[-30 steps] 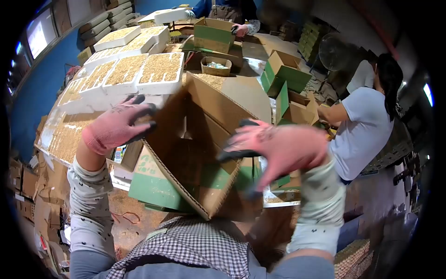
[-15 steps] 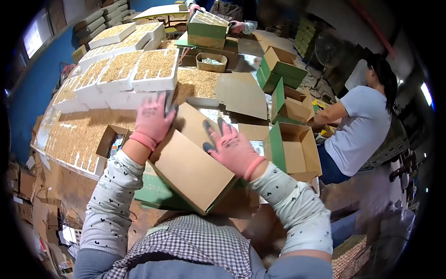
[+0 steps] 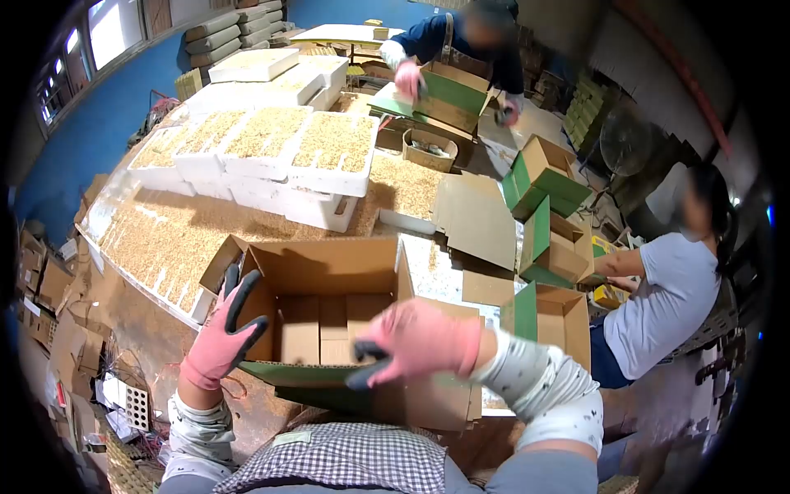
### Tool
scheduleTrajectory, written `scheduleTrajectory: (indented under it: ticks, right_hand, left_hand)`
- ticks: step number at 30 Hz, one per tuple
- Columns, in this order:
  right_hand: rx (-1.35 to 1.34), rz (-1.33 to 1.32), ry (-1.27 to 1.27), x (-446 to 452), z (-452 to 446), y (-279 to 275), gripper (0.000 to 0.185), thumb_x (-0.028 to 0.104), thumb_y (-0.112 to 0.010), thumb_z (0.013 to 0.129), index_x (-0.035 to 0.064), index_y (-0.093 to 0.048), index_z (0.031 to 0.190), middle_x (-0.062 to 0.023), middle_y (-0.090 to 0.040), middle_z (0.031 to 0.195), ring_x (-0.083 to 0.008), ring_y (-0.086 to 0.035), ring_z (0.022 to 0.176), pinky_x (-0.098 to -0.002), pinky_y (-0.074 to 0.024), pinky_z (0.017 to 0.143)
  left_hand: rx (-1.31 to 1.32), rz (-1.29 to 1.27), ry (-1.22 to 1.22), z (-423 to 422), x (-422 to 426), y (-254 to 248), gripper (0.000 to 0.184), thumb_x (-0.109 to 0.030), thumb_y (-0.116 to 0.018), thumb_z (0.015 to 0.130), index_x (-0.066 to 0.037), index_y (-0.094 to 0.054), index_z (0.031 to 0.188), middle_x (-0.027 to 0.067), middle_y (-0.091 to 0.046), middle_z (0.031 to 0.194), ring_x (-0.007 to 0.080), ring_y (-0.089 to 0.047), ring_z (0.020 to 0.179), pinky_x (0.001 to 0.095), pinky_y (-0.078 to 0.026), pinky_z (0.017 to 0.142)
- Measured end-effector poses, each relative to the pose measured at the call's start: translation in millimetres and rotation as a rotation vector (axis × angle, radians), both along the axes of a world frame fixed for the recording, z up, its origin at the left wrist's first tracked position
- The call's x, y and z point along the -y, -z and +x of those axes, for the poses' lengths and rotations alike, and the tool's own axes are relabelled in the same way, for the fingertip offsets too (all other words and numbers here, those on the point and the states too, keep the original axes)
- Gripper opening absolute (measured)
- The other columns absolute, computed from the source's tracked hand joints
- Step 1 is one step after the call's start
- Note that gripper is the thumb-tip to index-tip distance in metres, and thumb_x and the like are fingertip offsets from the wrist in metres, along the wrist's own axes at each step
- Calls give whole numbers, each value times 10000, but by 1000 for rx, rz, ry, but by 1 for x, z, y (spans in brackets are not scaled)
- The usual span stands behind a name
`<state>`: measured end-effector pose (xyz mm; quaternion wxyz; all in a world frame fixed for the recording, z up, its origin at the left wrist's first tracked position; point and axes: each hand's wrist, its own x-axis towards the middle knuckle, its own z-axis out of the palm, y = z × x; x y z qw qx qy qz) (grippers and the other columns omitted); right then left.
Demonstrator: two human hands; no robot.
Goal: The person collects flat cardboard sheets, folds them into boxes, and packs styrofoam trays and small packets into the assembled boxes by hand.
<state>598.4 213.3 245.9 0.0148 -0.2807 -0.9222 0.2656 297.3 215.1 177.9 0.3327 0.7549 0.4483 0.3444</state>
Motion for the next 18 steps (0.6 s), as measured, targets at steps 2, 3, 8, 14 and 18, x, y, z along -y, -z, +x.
scheduleTrajectory:
  ticks: [2, 3, 8, 14, 18]
  right_hand:
    - [-622, -334, 284, -60, 13, 5, 416, 397, -613, 823, 84, -570, 1092, -92, -624, 809, -187, -611, 715, -318, -491, 709]
    - [-824, -457, 617, -98, 20, 15, 448, 405, -609, 832, 88, -557, 1144, -90, -626, 837, -167, -602, 737, -310, -491, 726]
    - [-725, -718, 1177, -304, 21, 127, 652, 556, -572, 805, 163, -430, 1306, -147, -564, 1015, -251, -566, 859, -393, -479, 779]
    - [-1102, -565, 926, -327, 22, 157, 521, 316, -624, 841, 58, -441, 1255, -116, -517, 1118, -203, -554, 898, -319, -478, 743]
    - [-1298, -1244, 856, -228, 50, 85, 381, 265, -584, 869, 66, -523, 1188, -75, -616, 1062, -207, -623, 875, -354, -525, 733]
  left_hand:
    - [-103, -61, -16, -6, -7, 2, 602, -66, -558, 814, -78, -332, 1372, 197, -352, 1382, 330, -306, 1305, 363, -277, 1060]
    - [-88, -243, -64, -10, -5, -3, 602, -68, -555, 813, -80, -333, 1372, 185, -368, 1377, 332, -315, 1301, 358, -273, 1061]
    - [66, -268, 58, -10, -21, 4, 603, 4, -486, 774, -51, -357, 1361, 208, -367, 1371, 326, -335, 1291, 346, -253, 1061]
    - [7, -341, -45, -12, -20, 14, 601, -29, -503, 807, -51, -319, 1379, 222, -326, 1391, 330, -311, 1304, 344, -240, 1070]
    - [-9, -423, -91, -6, -33, 10, 573, -57, -511, 818, -50, -338, 1365, 218, -341, 1382, 340, -353, 1276, 354, -276, 1061]
